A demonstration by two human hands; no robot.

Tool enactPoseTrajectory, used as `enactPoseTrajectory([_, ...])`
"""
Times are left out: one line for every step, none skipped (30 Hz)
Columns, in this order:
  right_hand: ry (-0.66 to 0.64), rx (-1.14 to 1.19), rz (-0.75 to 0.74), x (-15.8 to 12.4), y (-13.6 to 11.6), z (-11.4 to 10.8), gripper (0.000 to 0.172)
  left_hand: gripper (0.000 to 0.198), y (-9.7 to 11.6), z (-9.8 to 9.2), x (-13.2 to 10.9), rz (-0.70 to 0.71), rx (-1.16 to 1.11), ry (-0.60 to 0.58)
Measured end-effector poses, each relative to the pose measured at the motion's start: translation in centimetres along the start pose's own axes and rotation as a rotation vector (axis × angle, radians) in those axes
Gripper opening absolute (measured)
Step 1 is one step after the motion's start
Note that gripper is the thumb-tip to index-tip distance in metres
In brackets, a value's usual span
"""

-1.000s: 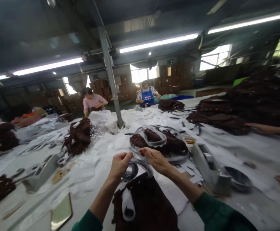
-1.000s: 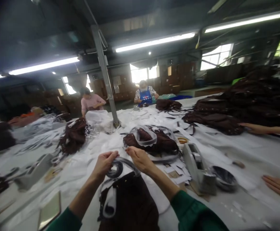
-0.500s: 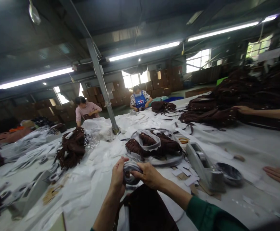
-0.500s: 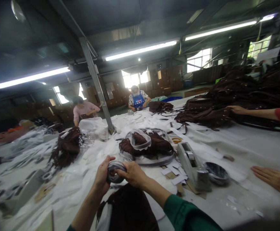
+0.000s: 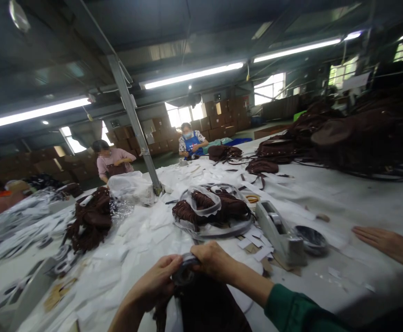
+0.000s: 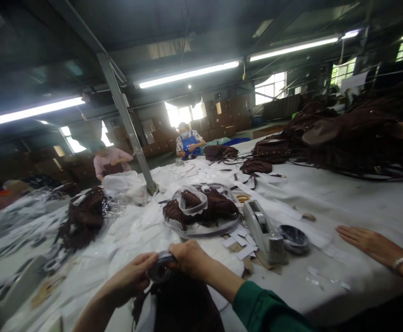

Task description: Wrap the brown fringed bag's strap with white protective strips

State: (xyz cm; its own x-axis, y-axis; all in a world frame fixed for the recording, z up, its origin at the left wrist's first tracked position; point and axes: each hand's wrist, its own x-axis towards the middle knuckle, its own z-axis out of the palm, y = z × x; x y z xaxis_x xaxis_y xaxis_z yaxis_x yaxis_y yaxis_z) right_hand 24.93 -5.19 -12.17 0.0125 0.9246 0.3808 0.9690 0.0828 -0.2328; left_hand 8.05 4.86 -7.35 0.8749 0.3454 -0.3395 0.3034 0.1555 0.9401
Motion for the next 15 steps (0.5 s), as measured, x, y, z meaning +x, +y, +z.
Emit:
enactPoseTrajectory([0.027, -0.012, 0.002, -0.3, 0.0, 0.3, 0.024, 0.045, -0.3, 0.3, 0.0, 0.020, -0.012, 0.018])
enactPoseTrajectory([0.050, -0.023, 0.004, -0.7, 0.1, 0.7, 0.024, 0.045, -0.6, 0.7, 0.0, 0.037, -0.011, 0.035])
enactPoseTrajectory([0.070, -0.034, 0.006, -1.1, 0.1, 1.2, 0.025, 0.044, -1.0, 1.1, 0.1, 0.051, -0.010, 0.048])
enactPoseTrajectory([0.083, -0.042, 0.001, -1.6, 0.2, 1.6, 0.026, 0.044, -1.5, 1.5, 0.1, 0.061, -0.016, 0.050])
enactPoseTrajectory([0.096, -0.049, -0.005, -2.1, 0.3, 2.1, 0.026, 0.043, -2.0, 1.8, 0.1, 0.068, -0.038, 0.043])
enactPoseTrajectory([0.106, -0.051, -0.015, -2.6, 0.3, 2.6, 0.026, 0.041, -2.7, 2.2, 0.1, 0.073, -0.078, 0.029])
enactPoseTrajectory([0.117, -0.051, -0.020, -3.2, 0.4, 3.1, 0.025, 0.039, -3.3, 2.5, 0.1, 0.077, -0.128, 0.010])
enactPoseTrajectory([0.127, -0.046, -0.020, -3.9, 0.5, 3.5, 0.024, 0.037, -4.0, 2.8, 0.1, 0.078, -0.181, -0.015])
enactPoseTrajectory([0.138, -0.038, -0.010, -4.5, 0.5, 3.9, 0.023, 0.036, -4.7, 3.1, 0.2, 0.076, -0.231, -0.039])
enactPoseTrajectory([0.147, -0.025, 0.005, -5.1, 0.6, 4.3, 0.023, 0.035, -5.3, 3.3, 0.2, 0.068, -0.275, -0.060])
enactPoseTrajectory([0.154, -0.011, 0.021, -5.7, 0.6, 4.6, 0.024, 0.034, -5.8, 3.5, 0.3, 0.057, -0.312, -0.076])
enactPoseTrajectory([0.160, 0.002, 0.031, -6.3, 0.6, 4.9, 0.026, 0.034, -6.3, 3.6, 0.4, 0.041, -0.346, -0.090])
enactPoseTrajectory([0.164, 0.010, 0.034, -6.7, 0.5, 5.0, 0.028, 0.034, -6.7, 3.8, 0.5, 0.025, -0.377, -0.105])
enactPoseTrajectory([0.167, 0.013, 0.029, -7.1, 0.5, 5.2, 0.029, 0.034, -7.1, 3.8, 0.6, 0.007, -0.406, -0.123])
enactPoseTrajectory([0.171, 0.009, 0.018, -7.3, 0.4, 5.3, 0.031, 0.034, -7.5, 3.8, 0.7, -0.010, -0.434, -0.145])
